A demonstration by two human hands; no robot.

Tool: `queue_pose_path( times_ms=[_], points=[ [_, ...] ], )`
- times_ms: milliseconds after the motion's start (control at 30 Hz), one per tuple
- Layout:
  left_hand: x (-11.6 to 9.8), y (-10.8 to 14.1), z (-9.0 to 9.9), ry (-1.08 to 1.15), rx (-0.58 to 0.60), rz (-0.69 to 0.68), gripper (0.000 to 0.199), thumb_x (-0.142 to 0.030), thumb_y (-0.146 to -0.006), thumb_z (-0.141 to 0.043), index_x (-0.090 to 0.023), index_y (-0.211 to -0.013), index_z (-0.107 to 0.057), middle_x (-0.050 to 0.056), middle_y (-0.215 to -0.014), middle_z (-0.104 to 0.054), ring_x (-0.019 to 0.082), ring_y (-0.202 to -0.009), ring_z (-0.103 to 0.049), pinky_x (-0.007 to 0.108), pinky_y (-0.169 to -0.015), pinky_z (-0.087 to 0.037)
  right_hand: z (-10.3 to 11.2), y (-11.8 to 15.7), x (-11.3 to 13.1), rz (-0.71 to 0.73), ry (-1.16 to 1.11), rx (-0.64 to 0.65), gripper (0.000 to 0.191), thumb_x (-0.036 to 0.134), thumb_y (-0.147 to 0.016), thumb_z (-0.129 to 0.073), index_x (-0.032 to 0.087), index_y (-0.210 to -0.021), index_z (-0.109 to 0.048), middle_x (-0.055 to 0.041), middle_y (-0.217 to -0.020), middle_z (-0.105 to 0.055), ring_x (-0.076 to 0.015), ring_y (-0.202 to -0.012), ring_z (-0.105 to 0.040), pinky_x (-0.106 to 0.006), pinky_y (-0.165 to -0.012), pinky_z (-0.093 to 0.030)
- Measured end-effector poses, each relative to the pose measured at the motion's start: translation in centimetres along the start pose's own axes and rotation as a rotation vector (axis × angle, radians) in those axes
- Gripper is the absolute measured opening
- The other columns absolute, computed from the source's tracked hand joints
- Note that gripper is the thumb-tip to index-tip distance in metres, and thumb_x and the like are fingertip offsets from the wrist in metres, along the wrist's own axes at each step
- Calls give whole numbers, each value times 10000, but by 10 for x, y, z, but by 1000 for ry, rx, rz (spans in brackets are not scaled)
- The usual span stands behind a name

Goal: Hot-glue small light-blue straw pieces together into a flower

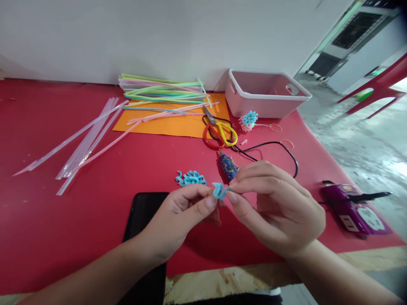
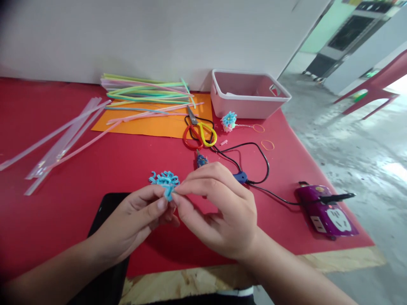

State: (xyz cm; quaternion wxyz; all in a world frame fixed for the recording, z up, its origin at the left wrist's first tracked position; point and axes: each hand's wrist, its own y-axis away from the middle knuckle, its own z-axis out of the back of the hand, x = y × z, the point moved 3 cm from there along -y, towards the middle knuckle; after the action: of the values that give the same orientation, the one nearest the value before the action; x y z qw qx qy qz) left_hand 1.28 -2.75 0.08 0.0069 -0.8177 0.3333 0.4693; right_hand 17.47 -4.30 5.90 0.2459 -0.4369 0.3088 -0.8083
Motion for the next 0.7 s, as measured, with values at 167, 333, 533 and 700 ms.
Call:
queue_pose_path(
  times_ms=[167,333,533,700],
  points=[
    [3,0,2,-25,4,4,286,-441,-780,-852,-182,-812,-735,-17,-719,-663,106,-703,-633,232,-748,-492,-1,1,0,-12,-13,-5,183,57,-838,-715,214,-932,-718,-48,-822,-725,-178,-734,-697,-357,-679,-597],
    [2,0,0,-36,17,-22,274,-428,-784,-851,-184,-810,-729,-23,-727,-651,102,-700,-627,225,-734,-488,-2,2,0,5,-6,12,180,51,-837,-715,201,-936,-711,-52,-830,-721,-175,-750,-701,-344,-696,-603],
    [0,-1,-2,-65,22,-51,279,-430,-799,-837,-179,-820,-717,-16,-772,-657,104,-697,-636,235,-737,-512,-1,2,1,14,17,22,185,61,-848,-710,210,-957,-706,-55,-844,-720,-175,-755,-696,-347,-683,-603],
    [-1,0,-1,-102,26,-92,276,-431,-818,-820,-181,-826,-703,-18,-761,-653,102,-687,-635,231,-725,-516,-2,1,1,22,20,20,184,77,-859,-705,222,-971,-707,-50,-827,-724,-181,-739,-699,-356,-665,-606]
  ],
)
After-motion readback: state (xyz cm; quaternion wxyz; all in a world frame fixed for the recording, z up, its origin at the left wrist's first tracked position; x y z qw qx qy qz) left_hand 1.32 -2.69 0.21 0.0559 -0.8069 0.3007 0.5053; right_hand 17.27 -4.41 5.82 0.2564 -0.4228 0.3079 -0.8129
